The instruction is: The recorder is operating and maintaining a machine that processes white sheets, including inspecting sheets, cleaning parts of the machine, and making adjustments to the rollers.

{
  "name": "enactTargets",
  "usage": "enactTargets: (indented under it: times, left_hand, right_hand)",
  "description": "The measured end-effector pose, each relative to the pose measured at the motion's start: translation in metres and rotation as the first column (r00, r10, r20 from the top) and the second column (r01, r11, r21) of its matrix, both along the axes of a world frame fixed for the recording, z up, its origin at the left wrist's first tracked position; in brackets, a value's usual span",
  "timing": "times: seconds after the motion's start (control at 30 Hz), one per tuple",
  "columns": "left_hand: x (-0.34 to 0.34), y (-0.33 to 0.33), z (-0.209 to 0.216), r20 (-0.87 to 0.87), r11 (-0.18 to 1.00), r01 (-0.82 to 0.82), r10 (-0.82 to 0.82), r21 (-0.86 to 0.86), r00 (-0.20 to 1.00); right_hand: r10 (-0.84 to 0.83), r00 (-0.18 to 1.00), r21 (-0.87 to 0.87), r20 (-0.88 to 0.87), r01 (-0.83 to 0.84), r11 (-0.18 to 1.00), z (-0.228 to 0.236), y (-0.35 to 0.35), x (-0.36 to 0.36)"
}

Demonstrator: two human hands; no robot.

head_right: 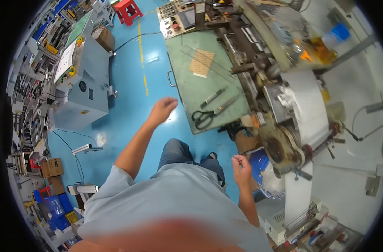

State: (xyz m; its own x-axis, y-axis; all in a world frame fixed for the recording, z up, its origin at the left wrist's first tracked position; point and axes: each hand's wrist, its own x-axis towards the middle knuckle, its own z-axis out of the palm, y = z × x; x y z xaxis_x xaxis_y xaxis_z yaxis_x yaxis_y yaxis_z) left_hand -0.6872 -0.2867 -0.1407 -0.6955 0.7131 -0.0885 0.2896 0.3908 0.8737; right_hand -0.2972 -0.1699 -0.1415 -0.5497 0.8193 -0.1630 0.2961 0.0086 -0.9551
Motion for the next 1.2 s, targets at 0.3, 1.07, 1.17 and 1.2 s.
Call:
enactTargets:
  times: [0.3,1.07,1.17,1.2]
  left_hand:
    - [-0.327,0.228,0.027,0.499,0.953,-0.102,-0.058,0.286,0.865]
    - [-0.503,0.344,-0.042,-0.561,0.734,0.610,-0.382,0.298,0.734]
    - [-0.502,0.345,-0.042,-0.650,0.758,0.632,-0.402,0.159,0.645]
    - [-0.503,0.347,-0.042,-0.660,0.759,0.638,-0.413,0.131,0.628]
  right_hand:
    - [-0.200,0.974,0.053,-0.104,0.206,0.977,0.022,0.029,-0.260]
    - [-0.338,0.847,0.036,0.411,0.355,0.934,0.039,0.007,-0.513]
    - [-0.339,0.832,0.042,0.439,0.358,0.933,0.038,0.007,-0.518]
    - [-0.345,0.826,0.044,0.446,0.365,0.930,0.038,0.007,-0.518]
